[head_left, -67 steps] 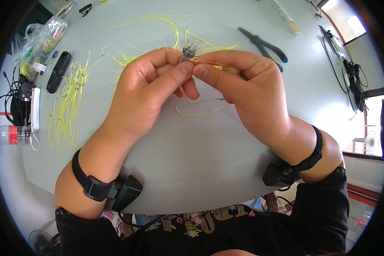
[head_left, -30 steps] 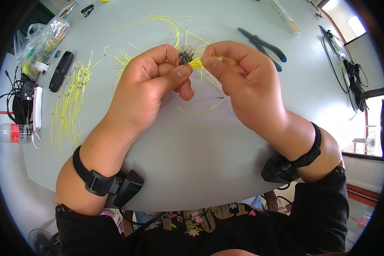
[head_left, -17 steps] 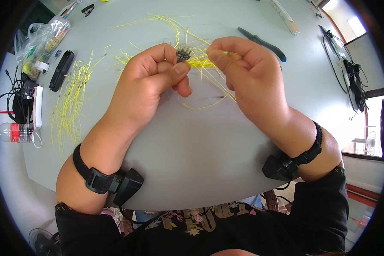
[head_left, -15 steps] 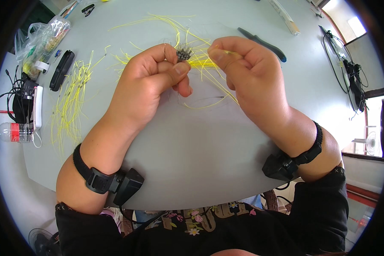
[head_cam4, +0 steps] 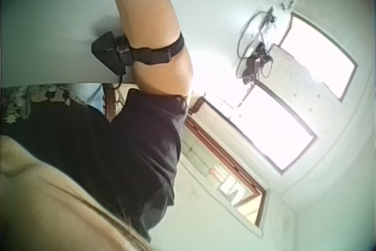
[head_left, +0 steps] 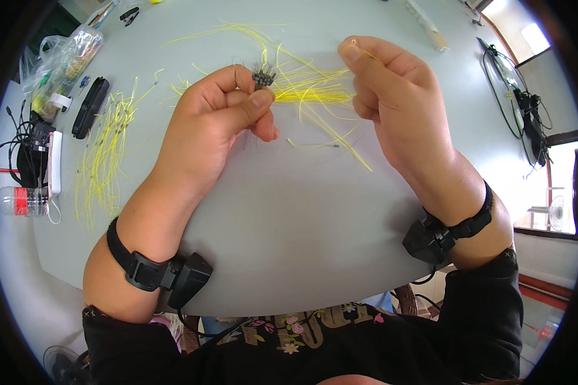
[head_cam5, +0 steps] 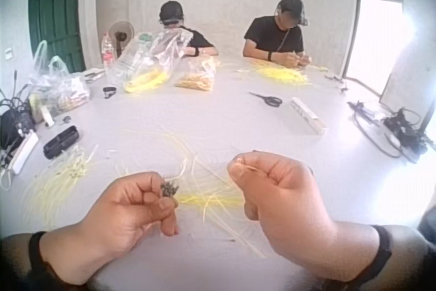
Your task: Assemble silicone fishing lure skirts onto a lure head.
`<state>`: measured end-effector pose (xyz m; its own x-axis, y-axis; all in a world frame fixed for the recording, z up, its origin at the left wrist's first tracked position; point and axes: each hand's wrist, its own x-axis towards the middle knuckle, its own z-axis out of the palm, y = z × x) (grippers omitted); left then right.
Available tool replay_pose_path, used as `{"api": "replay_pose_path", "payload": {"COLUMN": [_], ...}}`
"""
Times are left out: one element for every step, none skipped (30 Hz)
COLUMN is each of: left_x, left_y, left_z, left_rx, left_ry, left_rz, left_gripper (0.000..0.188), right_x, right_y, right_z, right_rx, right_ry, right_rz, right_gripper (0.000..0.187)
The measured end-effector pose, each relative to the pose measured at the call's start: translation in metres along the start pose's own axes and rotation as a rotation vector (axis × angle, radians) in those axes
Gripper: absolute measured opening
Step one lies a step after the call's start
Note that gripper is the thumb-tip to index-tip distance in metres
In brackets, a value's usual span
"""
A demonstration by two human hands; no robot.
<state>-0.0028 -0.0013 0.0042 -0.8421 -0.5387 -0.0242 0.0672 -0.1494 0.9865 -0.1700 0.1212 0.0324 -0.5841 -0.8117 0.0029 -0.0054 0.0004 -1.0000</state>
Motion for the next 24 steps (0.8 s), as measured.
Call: {"api": "replay_pose_path", "payload": {"left_x": [0.0,0.0,0.001,0.0,0.0,0.0,0.0,0.0,0.0,0.0,0.0,-0.001,-0.001,-0.001,0.0,0.0,0.0,-0.001,-0.001,-0.001,-0.001,0.0,0.0,-0.001], "left_y": [-0.001,-0.002,-0.003,-0.003,-0.003,-0.002,-0.002,-0.001,-0.001,-0.001,-0.001,-0.001,0.0,0.0,0.0,0.001,0.001,0.002,0.002,0.001,-0.001,-0.001,0.0,0.001], "left_z": [0.0,-0.001,-0.002,-0.003,-0.003,-0.003,-0.003,-0.002,-0.001,0.0,-0.001,-0.001,-0.001,-0.001,-0.001,0.0,-0.001,-0.001,-0.002,-0.002,-0.002,-0.001,-0.001,0.0], "left_rx": [0.007,0.006,-0.002,-0.01,-0.011,-0.009,-0.006,-0.007,-0.008,-0.009,-0.009,-0.003,0.002,0.002,-0.005,-0.012,-0.011,0.002,0.015,0.014,0.041,0.068,0.069,0.058], "left_ry": [-0.007,-0.005,-0.013,-0.02,-0.019,-0.013,-0.007,-0.01,-0.009,-0.008,-0.007,-0.001,0.004,0.001,0.0,-0.002,0.0,-0.007,-0.014,-0.016,-0.008,0.001,0.003,0.015], "left_rz": [0.009,0.012,0.016,0.019,0.02,0.014,0.007,0.01,0.013,0.016,0.017,0.015,0.014,0.016,0.023,0.03,0.031,0.023,0.016,0.018,0.042,0.067,0.069,0.072], "left_gripper": [0.012,0.012,0.012,0.012,0.012,0.012,0.013,0.013,0.013,0.013,0.013,0.013,0.013,0.013,0.013,0.013,0.013,0.013,0.013,0.013,0.012,0.011,0.011,0.012], "right_x": [0.001,0.002,0.002,0.002,0.003,0.004,0.006,0.006,0.006,0.006,0.007,0.009,0.01,0.011,0.01,0.009,0.009,0.01,0.01,0.01,0.009,0.008,0.007,0.005], "right_y": [0.001,0.001,0.0,-0.001,-0.001,-0.001,0.0,-0.001,-0.003,-0.004,-0.005,-0.005,-0.004,-0.005,-0.005,-0.004,-0.003,-0.003,-0.003,-0.003,-0.003,-0.003,-0.004,-0.005], "right_z": [-0.001,-0.002,-0.002,-0.002,-0.003,-0.005,-0.009,-0.011,-0.012,-0.012,-0.013,-0.014,-0.017,-0.018,-0.019,-0.018,-0.017,-0.016,-0.015,-0.015,-0.015,-0.014,-0.013,-0.012], "right_rx": [0.002,0.007,0.006,-0.004,-0.014,-0.015,0.014,0.042,0.04,0.037,0.036,0.036,0.047,0.055,0.054,0.053,0.055,0.056,0.064,0.069,0.067,0.073,0.08,0.08], "right_ry": [-0.006,-0.014,-0.016,0.012,0.042,0.04,0.021,0.006,0.008,0.013,0.015,0.014,-0.01,-0.032,-0.03,-0.012,0.002,0.0,-0.01,-0.017,-0.016,-0.045,-0.077,-0.08], "right_rz": [-0.013,-0.027,-0.029,-0.038,-0.046,-0.046,-0.05,-0.056,-0.058,-0.063,-0.066,-0.067,-0.065,-0.065,-0.067,-0.075,-0.081,-0.082,-0.085,-0.088,-0.09,-0.094,-0.099,-0.101], "right_gripper": [0.025,0.026,0.026,0.026,0.026,0.026,0.026,0.027,0.027,0.027,0.028,0.028,0.028,0.029,0.029,0.028,0.028,0.028,0.028,0.028,0.028,0.028,0.028,0.028]}}
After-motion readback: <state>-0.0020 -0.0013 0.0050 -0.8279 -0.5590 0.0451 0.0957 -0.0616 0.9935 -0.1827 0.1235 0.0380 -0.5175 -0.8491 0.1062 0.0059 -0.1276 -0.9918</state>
